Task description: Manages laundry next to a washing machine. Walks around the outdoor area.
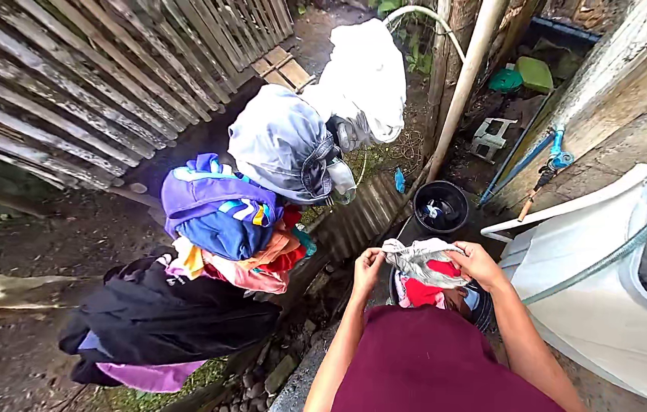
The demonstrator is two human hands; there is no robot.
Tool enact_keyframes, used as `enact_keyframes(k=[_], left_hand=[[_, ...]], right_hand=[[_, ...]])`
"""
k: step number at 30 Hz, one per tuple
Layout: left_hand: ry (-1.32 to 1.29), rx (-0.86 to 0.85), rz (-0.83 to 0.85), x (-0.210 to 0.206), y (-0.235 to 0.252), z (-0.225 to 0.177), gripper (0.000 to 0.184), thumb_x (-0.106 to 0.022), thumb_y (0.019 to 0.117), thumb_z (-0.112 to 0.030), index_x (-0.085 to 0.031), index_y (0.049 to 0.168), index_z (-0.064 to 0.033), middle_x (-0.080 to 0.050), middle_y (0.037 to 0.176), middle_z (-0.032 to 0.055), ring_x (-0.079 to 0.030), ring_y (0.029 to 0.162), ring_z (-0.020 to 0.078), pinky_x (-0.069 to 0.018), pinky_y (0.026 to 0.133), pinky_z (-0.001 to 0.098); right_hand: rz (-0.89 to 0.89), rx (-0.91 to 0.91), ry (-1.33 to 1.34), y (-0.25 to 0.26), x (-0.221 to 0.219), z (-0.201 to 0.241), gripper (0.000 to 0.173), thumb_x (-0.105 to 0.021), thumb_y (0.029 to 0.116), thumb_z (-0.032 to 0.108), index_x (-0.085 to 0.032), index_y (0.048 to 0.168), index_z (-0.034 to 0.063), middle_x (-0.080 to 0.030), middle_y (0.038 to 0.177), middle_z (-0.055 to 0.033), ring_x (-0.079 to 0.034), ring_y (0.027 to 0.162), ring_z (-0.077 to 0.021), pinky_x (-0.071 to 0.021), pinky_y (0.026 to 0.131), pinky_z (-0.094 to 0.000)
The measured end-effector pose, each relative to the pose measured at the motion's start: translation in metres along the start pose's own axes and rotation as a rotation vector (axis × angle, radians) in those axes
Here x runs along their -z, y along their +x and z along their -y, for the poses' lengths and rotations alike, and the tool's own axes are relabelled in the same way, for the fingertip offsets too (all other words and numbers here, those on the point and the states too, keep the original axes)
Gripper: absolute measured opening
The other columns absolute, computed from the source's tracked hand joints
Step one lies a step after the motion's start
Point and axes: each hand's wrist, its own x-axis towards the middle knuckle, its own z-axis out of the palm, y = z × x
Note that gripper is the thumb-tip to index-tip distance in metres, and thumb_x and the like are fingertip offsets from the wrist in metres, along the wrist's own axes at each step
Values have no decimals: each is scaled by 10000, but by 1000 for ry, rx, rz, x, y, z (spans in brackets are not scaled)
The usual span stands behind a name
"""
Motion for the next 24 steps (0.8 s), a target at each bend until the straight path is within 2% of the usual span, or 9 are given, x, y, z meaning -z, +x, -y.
enact_keyframes(k=[3,5,8,10,12,16,18,21,24], left_hand=[[-494,400,206,0,-10,-23,347,-295,1110,-179,-620,1030,-90,-715,834,2,-692,724,73,-597,692,242],[-267,448,375,7,-16,-32,401,-313,1104,-255,-630,901,-115,-690,757,-35,-656,678,48,-563,659,233],[-3,407,604,16,-21,-36,163,-524,1036,-160,-650,971,-80,-692,783,-62,-654,702,18,-559,699,231],[9,351,658,17,-20,-39,35,-623,969,-71,-658,964,-67,-706,779,-57,-665,695,21,-571,700,231],[125,174,577,17,-15,-44,65,-671,944,-82,-680,916,-24,-666,753,-55,-618,673,-1,-533,674,214],[47,-140,436,10,-2,-73,139,-599,970,-70,-680,987,41,-660,1031,15,-623,958,20,-529,898,232],[91,-186,473,1,4,-96,159,-540,1025,-92,-638,1045,32,-667,916,-18,-633,852,-1,-540,828,226],[199,-269,446,-4,18,-136,222,-513,1050,-110,-648,1087,62,-668,859,8,-626,770,6,-545,764,223],[239,-329,349,9,40,-192,217,-508,1058,-129,-668,1096,13,-674,862,9,-621,740,27,-551,719,239]], right_hand=[[-171,-13,-78,4,11,-12,229,-622,990,123,-662,1126,-57,-587,734,-45,-481,523,-76,-455,502,-272],[-430,-21,47,8,36,-17,330,-657,930,55,-612,1233,-70,-601,811,-77,-469,547,-89,-442,507,-286],[-655,1,268,12,64,-5,346,-621,862,-79,-568,1198,-17,-545,649,41,-377,414,-12,-345,391,-182],[-613,48,306,14,57,4,269,-583,881,-100,-573,1132,-5,-532,608,67,-367,390,3,-336,376,-158],[-476,82,237,18,43,3,187,-564,939,-55,-581,1117,-1,-542,646,64,-399,417,0,-381,403,-166],[-183,36,98,31,25,-13,336,-601,956,-40,-552,1288,-67,-652,945,-76,-600,654,-72,-543,614,-250],[-131,-8,82,35,18,-18,469,-645,927,-49,-521,1379,-33,-647,1134,-140,-655,872,-141,-571,776,-305],[-172,-66,55,39,22,-19,629,-672,947,15,-413,1520,18,-440,1502,-275,-558,1242,-346,-503,975,-475],[-273,-51,98,34,39,-22,510,-584,1017,69,-425,1499,11,-478,1459,-253,-596,1181,-304,-525,925,-439]])
